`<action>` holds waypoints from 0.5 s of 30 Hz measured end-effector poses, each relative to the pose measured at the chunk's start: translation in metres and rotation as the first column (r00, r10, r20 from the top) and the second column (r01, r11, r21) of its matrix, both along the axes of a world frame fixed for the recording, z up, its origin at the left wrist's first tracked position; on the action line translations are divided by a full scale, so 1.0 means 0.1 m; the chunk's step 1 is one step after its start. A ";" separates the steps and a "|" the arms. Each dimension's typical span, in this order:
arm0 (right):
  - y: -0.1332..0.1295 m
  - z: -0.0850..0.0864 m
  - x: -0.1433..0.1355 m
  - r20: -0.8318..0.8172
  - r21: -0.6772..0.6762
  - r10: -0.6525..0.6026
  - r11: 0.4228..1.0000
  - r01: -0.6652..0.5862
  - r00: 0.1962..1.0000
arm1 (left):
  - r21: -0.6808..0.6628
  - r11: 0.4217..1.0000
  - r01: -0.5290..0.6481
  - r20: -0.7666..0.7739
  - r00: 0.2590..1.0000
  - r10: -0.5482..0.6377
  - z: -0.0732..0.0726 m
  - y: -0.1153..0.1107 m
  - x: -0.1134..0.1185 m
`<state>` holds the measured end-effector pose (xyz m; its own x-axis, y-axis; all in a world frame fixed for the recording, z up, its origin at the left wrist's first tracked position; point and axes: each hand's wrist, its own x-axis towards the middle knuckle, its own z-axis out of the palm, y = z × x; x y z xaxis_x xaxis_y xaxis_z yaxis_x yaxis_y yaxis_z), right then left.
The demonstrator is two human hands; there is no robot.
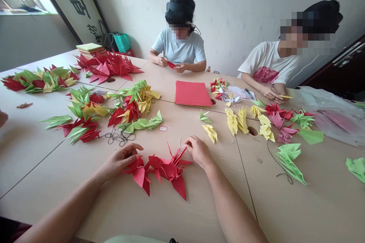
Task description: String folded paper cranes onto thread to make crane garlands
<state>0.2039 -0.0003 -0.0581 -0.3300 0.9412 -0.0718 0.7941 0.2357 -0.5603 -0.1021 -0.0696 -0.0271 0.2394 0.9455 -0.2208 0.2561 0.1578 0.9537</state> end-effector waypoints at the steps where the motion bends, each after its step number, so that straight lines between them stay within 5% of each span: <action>1: 0.00 0.00 -0.01 0.004 0.004 -0.006 1.000 0.006 1.000 | 0.003 1.000 0.000 -0.005 1.000 0.000 0.00 0.00 0.00; 15: -0.09 -0.12 -0.04 0.005 0.103 -0.101 0.990 0.100 0.995 | 0.050 0.999 -0.017 -0.027 0.999 0.019 0.00 -0.02 0.01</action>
<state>0.1995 -0.0094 -0.0702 -0.2328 0.9722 0.0240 0.8225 0.2100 -0.5286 -0.1008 -0.0713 -0.0273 0.2168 0.9595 -0.1797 0.2800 0.1152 0.9531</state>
